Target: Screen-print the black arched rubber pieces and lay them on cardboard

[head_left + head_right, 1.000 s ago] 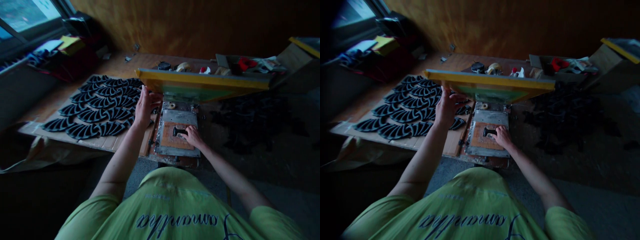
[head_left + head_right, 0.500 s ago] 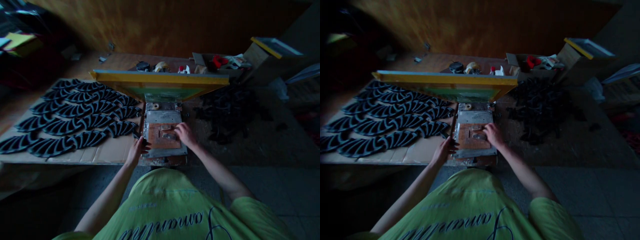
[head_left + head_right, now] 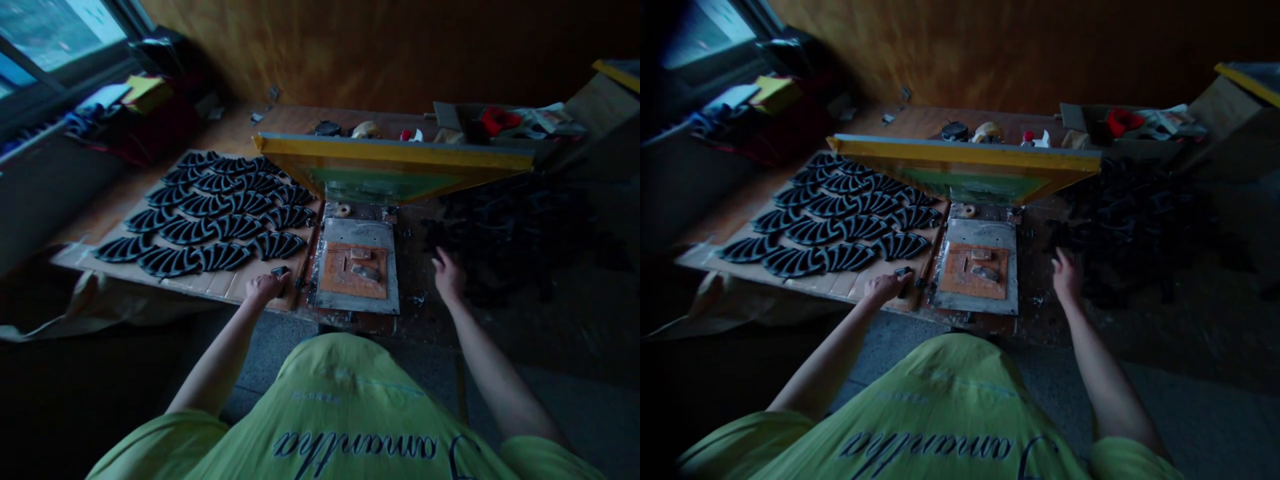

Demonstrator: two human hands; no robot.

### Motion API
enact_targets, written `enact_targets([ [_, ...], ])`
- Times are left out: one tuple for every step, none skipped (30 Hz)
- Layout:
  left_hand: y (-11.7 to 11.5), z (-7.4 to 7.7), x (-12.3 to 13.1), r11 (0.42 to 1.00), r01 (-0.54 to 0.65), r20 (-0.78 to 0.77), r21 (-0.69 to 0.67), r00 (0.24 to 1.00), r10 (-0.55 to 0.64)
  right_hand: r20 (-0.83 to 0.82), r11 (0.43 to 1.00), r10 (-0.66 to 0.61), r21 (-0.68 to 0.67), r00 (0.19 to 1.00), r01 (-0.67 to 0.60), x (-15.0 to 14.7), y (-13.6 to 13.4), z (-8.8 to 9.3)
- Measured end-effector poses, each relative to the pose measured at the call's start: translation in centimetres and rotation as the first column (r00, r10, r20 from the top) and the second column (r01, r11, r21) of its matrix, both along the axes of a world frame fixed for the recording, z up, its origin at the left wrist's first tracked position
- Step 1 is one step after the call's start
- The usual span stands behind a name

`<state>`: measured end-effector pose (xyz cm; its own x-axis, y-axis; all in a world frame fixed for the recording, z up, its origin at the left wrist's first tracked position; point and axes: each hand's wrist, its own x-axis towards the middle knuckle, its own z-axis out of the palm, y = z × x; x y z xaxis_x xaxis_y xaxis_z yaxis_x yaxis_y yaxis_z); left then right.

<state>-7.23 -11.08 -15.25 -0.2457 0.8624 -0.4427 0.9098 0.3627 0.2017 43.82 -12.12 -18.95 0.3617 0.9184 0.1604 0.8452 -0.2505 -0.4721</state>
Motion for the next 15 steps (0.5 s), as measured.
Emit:
enact_targets([
  [1.1, 1.5, 0.4, 0.997, 0.002, 0.095, 0.076, 0.995, -0.01, -0.001, 0.975, 0.218, 0.037, 0.976, -0.218, -2.6, 0.4, 0.4],
  [2.3, 3.3, 1.0, 0.986, -0.006, 0.211, 0.166, 0.977, -0.03, 0.01, 0.912, 0.407, 0.06, 0.913, -0.407, -5.3, 0.8, 0.8],
  [3.5, 5.3, 1.9, 0.961, -0.049, 0.402, 0.271, 0.913, -0.067, 0.042, 0.837, 0.542, 0.063, 0.839, -0.544, -7.8, 1.1, 1.3],
  [4.8, 7.5, 3.0, 0.947, -0.053, 0.475, 0.318, 0.873, -0.111, 0.085, 0.769, 0.633, 0.044, 0.77, -0.637, -10.2, 1.3, 1.7],
  [6.0, 9.6, 4.2, 0.92, -0.102, 0.539, 0.378, 0.832, -0.129, 0.129, 0.719, 0.688, 0.011, 0.714, -0.695, -12.2, 1.5, 2.1],
  [7.0, 11.6, 5.5, 0.859, -0.255, 0.693, 0.444, 0.705, -0.149, 0.171, 0.69, 0.716, -0.029, 0.676, -0.723, -14.0, 1.7, 2.4],
  [7.8, 13.5, 6.7, 0.797, -0.36, 0.797, 0.484, 0.557, -0.233, 0.207, 0.676, 0.729, -0.07, 0.652, -0.734, -15.3, 1.8, 2.7],
  [8.4, 15.0, 7.8, 0.774, -0.408, 0.845, 0.485, 0.445, -0.295, 0.235, 0.671, 0.734, -0.106, 0.637, -0.734, -16.2, 1.8, 3.0],
  [8.7, 16.1, 8.6, 0.752, -0.45, 0.869, 0.482, 0.352, -0.347, 0.256, 0.671, 0.734, -0.133, 0.629, -0.729, -16.8, 1.8, 3.2],
  [8.7, 16.8, 9.2, 0.743, -0.46, 0.872, 0.486, 0.303, -0.383, 0.27, 0.669, 0.736, -0.15, 0.621, -0.728, -17.1, 1.8, 3.3],
  [8.4, 17.0, 9.5, 0.739, -0.462, 0.871, 0.491, 0.289, -0.398, 0.276, 0.663, 0.74, -0.153, 0.613, -0.733, -17.1, 1.7, 3.5],
  [7.7, 16.8, 9.5, 0.734, -0.464, 0.868, 0.495, 0.295, -0.399, 0.272, 0.656, 0.745, -0.139, 0.609, -0.742, -16.7, 1.6, 3.6],
  [6.7, 16.3, 9.3, 0.73, -0.469, 0.866, 0.497, 0.312, -0.39, 0.252, 0.662, 0.739, -0.1, 0.625, -0.742, -16.1, 1.6, 3.7],
  [5.5, 15.4, 9.0, 0.734, -0.469, 0.868, 0.491, 0.334, -0.367, 0.218, 0.681, 0.722, -0.05, 0.657, -0.731, -15.2, 1.6, 3.9],
  [4.1, 14.1, 8.6, 0.752, -0.461, 0.874, 0.471, 0.358, -0.328, 0.176, 0.715, 0.686, 0.012, 0.705, -0.699, -14.0, 1.7, 4.2],
])
